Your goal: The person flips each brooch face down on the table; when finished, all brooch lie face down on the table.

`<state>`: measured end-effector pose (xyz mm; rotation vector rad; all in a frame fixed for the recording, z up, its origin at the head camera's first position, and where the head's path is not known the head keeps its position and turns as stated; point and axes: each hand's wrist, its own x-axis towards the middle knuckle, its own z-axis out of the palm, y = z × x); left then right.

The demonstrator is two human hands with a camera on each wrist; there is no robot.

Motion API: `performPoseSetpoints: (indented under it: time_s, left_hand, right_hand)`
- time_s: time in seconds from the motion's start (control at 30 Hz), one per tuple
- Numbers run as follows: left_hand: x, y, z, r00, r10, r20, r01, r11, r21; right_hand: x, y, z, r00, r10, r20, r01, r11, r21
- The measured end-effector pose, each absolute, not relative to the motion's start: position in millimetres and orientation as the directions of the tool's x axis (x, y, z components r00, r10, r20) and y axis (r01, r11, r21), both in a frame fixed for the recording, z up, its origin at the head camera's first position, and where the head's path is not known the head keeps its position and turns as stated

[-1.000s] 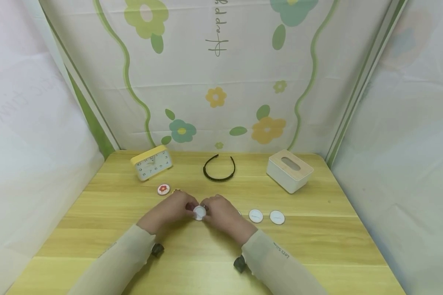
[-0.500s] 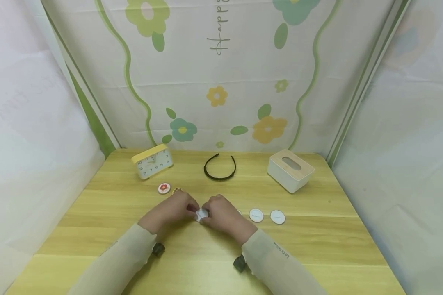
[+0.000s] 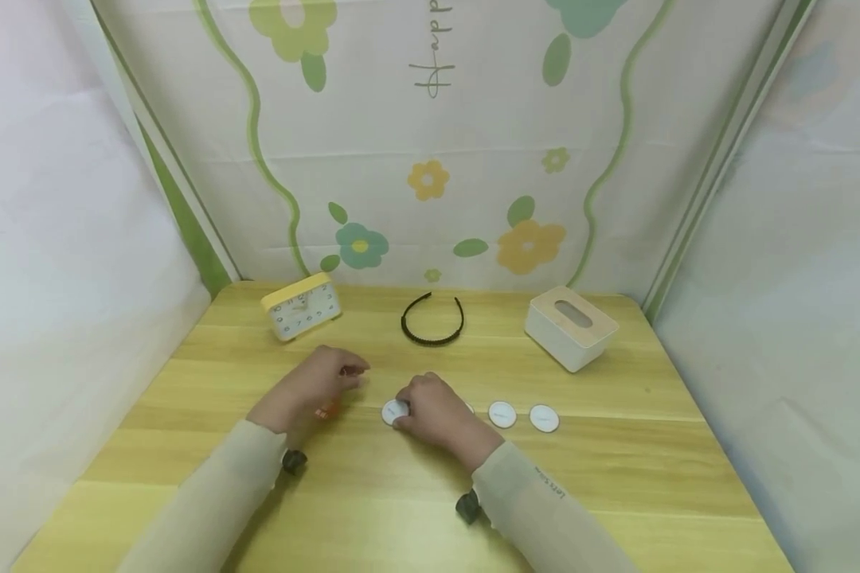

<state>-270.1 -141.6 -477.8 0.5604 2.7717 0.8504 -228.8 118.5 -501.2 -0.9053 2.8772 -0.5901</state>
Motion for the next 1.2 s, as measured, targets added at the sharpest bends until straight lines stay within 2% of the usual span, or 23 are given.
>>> performPoseSetpoints:
  time_s: [0.3, 0.5, 0.93, 1.2]
  left_hand:
    - [-285.1, -160.1, -472.1, -0.933, 0.341, -0.116, 0.232, 0.815, 0.531]
    - [-290.7, -164.1, -476.8, -0.923, 0.367, -0.117, 0.263, 0.823, 0.503]
    - [-293.5, -166.4, -481.0, -0.926, 0.352, -0.135, 0.230, 0.812, 0.537]
    - [-282.9, -156.4, -482.7, -0.887, 0.439, -0.144, 0.292, 0.774, 0.562]
  right_hand:
    - [-229.0, 118.6, -503.3, -0.823, -0.565, 0.053, -0.538, 0.747, -0.391]
    - [-227.3, 118.3, -505.2, -0.822, -0.568, 0.050, -0.541, 0.748, -0.385]
    - [-228.2, 118.8, -504.1, -0.824, -0.563, 0.059, -0.540, 0.749, -0.384]
    - [-229.2, 119.2, -504.4, -0.818, -0.570, 0.070, -0.551, 0.745, -0.375]
